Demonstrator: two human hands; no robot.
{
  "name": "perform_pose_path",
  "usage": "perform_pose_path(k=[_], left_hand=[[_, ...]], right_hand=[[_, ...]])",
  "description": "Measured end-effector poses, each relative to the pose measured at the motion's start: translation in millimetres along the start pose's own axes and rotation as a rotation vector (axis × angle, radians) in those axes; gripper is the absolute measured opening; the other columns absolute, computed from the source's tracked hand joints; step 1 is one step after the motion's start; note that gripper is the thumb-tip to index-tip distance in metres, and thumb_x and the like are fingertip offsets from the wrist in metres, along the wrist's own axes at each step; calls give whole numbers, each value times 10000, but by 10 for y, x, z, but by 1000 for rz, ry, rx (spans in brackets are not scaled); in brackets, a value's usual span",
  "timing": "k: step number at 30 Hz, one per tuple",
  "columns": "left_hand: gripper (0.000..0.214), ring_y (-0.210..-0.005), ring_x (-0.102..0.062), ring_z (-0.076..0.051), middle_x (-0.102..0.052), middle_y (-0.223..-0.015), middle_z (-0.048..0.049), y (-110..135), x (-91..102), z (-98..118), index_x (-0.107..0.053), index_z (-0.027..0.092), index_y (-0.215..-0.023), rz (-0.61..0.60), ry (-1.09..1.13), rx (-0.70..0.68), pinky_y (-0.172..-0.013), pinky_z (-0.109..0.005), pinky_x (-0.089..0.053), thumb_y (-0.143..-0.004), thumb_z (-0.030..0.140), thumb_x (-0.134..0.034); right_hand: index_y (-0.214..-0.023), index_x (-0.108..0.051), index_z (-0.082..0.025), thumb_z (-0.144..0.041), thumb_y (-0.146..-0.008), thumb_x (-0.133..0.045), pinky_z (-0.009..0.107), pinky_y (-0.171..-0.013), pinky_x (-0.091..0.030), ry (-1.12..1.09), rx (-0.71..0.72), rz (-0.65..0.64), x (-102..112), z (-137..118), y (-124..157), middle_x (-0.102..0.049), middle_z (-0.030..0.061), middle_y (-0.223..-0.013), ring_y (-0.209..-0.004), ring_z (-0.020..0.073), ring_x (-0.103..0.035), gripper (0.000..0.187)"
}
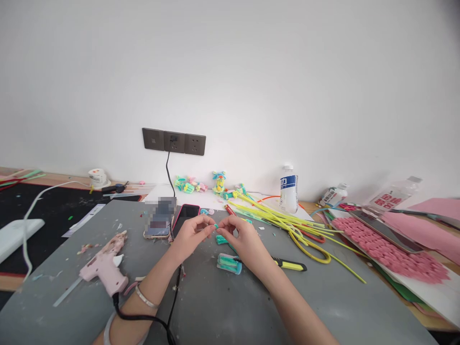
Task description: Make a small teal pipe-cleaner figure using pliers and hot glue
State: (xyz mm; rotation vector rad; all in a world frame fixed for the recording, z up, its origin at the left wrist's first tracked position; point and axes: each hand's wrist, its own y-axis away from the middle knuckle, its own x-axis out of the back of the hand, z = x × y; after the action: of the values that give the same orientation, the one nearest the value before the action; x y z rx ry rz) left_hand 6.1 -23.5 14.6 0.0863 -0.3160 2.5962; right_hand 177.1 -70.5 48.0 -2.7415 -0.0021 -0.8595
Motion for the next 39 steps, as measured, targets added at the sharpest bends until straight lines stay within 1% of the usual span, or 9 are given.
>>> perform_pose_path(k=[3,6,9,13,18,23,31,36,39], left_hand=[[271,-628,-493,-142,-521,-685,28,1,-23,-1,-616,185,-863,31,-19,-17,-591,-241,-393,-886,454,-585],[303,-603,-484,-141,-498,-638,38,-5,-37,-16,-590,186,-878,74,-9,-4,-571,-240,-385,-892,487,-557],[342,-553,-443,-126,-478,-611,52,-15,-25,-34,-563,185,-913,133,27,27,-530,-231,-358,-891,525,-541],[351,-536,-418,-114,-453,-601,62,-15,-3,-37,-561,185,-923,134,63,15,-513,-221,-342,-886,534,-553],[300,-599,-484,-127,-517,-650,36,-2,6,-13,-590,182,-918,136,94,-8,-567,-226,-395,-882,480,-590],[241,-622,-482,-126,-540,-702,19,-9,16,4,-622,173,-852,130,83,-40,-561,-222,-397,-837,410,-659],[192,-625,-458,-109,-541,-786,5,0,10,-6,-631,166,-799,110,90,-93,-540,-210,-362,-836,352,-664],[225,-596,-445,-109,-516,-709,28,-30,32,-70,-630,174,-826,174,107,-71,-532,-213,-340,-833,394,-677],[263,-561,-445,-114,-508,-636,40,-50,38,-126,-633,177,-815,179,116,-28,-516,-223,-335,-800,429,-709]], right_hand=[[-766,-625,-208,-226,-829,-584,264,-564,-434,27,-1,27,-32,2,5,-612,11,-675,-623,168,-537,77],[-852,-608,-210,-232,-824,-590,268,-565,-429,91,-16,97,-88,-25,13,-607,15,-732,-617,167,-531,40],[-957,-581,-208,-270,-840,-585,277,-576,-418,149,-26,144,-149,-69,6,-605,25,-811,-613,165,-522,132],[-869,-593,-217,-269,-869,-542,277,-579,-395,105,-35,79,-188,-122,-40,-641,22,-782,-620,170,-524,73],[-734,-570,-209,-260,-854,-543,268,-579,-397,-51,-85,25,-152,-125,-83,-633,13,-701,-631,168,-534,133],[-708,-589,-189,-254,-817,-569,263,-602,-433,-126,-78,2,-92,-103,-72,-630,14,-668,-633,163,-545,128],[-744,-572,-199,-278,-820,-579,260,-603,-416,-69,-55,-24,-65,-120,-15,-602,-5,-679,-638,157,-538,110],[-998,-540,-194,-367,-860,-587,253,-567,-383,-25,-16,141,-70,-137,27,-495,-41,-697,-604,149,-481,226],[-987,-534,-191,-288,-906,-519,241,-567,-393,-107,64,242,-218,-287,81,-506,-35,-696,-613,146,-502,127]])
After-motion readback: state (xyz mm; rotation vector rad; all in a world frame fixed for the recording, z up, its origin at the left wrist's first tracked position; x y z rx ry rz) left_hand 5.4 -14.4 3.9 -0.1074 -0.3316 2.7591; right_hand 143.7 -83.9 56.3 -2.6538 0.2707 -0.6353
